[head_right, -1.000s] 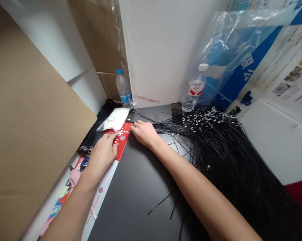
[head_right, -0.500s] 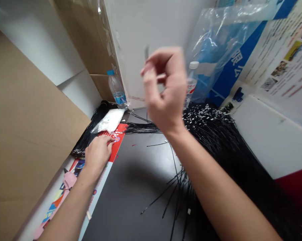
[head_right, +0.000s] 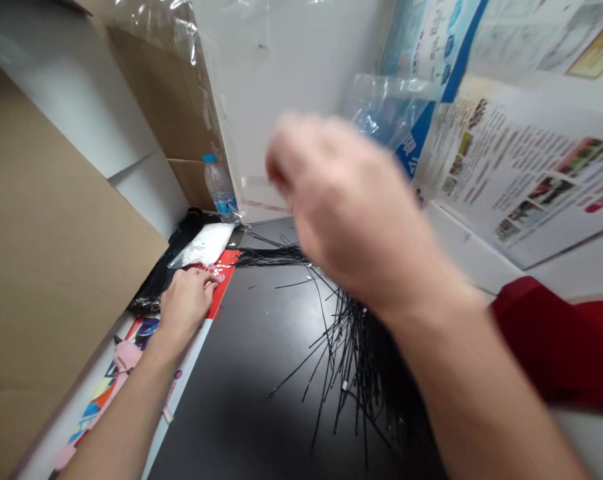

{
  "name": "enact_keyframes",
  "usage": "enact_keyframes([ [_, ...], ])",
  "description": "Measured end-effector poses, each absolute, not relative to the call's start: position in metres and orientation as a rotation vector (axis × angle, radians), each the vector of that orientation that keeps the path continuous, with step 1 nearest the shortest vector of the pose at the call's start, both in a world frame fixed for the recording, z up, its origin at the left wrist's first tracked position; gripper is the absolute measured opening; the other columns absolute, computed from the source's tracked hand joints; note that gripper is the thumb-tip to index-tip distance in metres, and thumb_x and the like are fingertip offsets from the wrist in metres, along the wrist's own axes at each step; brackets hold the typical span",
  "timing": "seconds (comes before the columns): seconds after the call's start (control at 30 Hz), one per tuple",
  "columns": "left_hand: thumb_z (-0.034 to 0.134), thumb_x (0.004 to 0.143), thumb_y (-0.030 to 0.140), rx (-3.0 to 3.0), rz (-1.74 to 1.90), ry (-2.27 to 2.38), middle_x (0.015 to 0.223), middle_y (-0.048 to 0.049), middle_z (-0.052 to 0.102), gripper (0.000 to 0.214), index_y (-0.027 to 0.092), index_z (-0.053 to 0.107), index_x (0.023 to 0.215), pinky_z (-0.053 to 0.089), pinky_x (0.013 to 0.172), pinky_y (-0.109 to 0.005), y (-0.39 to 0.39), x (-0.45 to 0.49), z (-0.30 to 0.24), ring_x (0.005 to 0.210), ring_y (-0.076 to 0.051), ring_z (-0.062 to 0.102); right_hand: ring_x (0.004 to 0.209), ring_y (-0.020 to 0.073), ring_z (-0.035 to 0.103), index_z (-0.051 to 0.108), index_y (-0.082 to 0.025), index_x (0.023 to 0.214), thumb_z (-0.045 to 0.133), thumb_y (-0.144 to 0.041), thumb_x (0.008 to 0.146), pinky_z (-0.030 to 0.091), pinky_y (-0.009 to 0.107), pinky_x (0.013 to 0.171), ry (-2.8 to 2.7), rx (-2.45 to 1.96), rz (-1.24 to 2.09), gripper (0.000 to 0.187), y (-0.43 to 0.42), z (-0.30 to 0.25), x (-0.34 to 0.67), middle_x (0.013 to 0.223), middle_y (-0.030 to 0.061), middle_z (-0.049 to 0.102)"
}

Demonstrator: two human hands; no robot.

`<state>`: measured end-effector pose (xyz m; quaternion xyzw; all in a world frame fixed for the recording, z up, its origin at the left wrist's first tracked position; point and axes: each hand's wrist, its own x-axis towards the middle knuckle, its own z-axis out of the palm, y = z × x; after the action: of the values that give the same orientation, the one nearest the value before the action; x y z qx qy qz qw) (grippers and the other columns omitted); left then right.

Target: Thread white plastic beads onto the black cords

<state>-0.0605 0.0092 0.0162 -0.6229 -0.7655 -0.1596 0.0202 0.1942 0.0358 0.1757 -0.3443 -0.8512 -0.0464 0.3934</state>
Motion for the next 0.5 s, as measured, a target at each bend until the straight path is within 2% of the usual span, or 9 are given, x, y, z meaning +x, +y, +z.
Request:
enact_keyframes([
  [0.07,0.055,0.088,0.021,-2.042,-0.785,-2.379,0.098,-0.0107,0.075,0.020,0.022,0.075,0.089,0.050,0.078,-0.036,0.008,-0.056,0.019,0.095,-0.028,0.063,0.086,0.0225,0.060,0.062,-0.019,0.091,0.051,-0.012,0.093,0.052,0.039,0.079,-2.318,-0.979,-0.151,0.014,0.028,0.137,0.179,0.087,0.0081,0.064],
  [0.13,0.059,0.086,0.025,-2.167,-1.238,-2.410,0.092,-0.0077,0.075,0.015,0.021,0.073,0.089,0.049,0.077,-0.032,0.006,-0.047,0.023,0.083,-0.023,0.066,0.087,0.0197,0.062,0.061,-0.018,0.102,0.045,-0.009,0.094,0.052,0.033,0.076,-2.397,-1.013,0.125,0.020,0.024,0.093,0.170,0.097,0.0083,0.068],
  [0.17,0.061,0.085,0.029,-2.202,-1.491,-2.428,0.090,-0.0066,0.075,0.015,0.020,0.072,0.090,0.049,0.072,-0.030,0.005,-0.042,0.025,0.077,-0.021,0.065,0.087,0.0182,0.064,0.061,-0.018,0.107,0.045,-0.009,0.094,0.051,0.031,0.075,-2.371,-1.038,0.288,0.023,0.022,0.072,0.167,0.102,0.0084,0.068],
  [0.27,0.064,0.083,0.035,-2.329,-2.050,-2.444,0.084,-0.0052,0.073,0.023,0.017,0.071,0.097,0.044,0.057,-0.025,0.002,-0.027,0.026,0.060,-0.014,0.058,0.075,0.0131,0.063,0.062,-0.018,0.106,0.046,-0.011,0.092,0.049,0.025,0.068,-2.091,-1.104,0.715,0.022,0.016,0.027,0.164,0.093,0.0049,0.070],
  [0.37,0.068,0.080,0.034,-2.431,-2.244,-2.484,0.081,-0.0032,0.071,0.025,0.016,0.073,0.096,0.039,0.051,-0.023,-0.001,-0.016,0.023,0.050,-0.009,0.050,0.066,0.0117,0.059,0.065,-0.018,0.097,0.052,-0.020,0.091,0.045,0.023,0.061,-1.830,-1.174,0.933,0.015,0.010,0.011,0.163,0.081,0.0015,0.068],
  [0.5,0.071,0.079,0.032,-2.444,-2.328,-2.526,0.080,-0.0016,0.070,0.022,0.015,0.073,0.092,0.041,0.056,-0.023,-0.003,-0.010,0.021,0.051,-0.007,0.053,0.060,0.0105,0.051,0.066,-0.017,0.088,0.056,-0.032,0.091,0.039,0.022,0.055,-1.739,-1.166,0.994,0.018,0.006,0.008,0.163,0.070,-0.0008,0.062],
])
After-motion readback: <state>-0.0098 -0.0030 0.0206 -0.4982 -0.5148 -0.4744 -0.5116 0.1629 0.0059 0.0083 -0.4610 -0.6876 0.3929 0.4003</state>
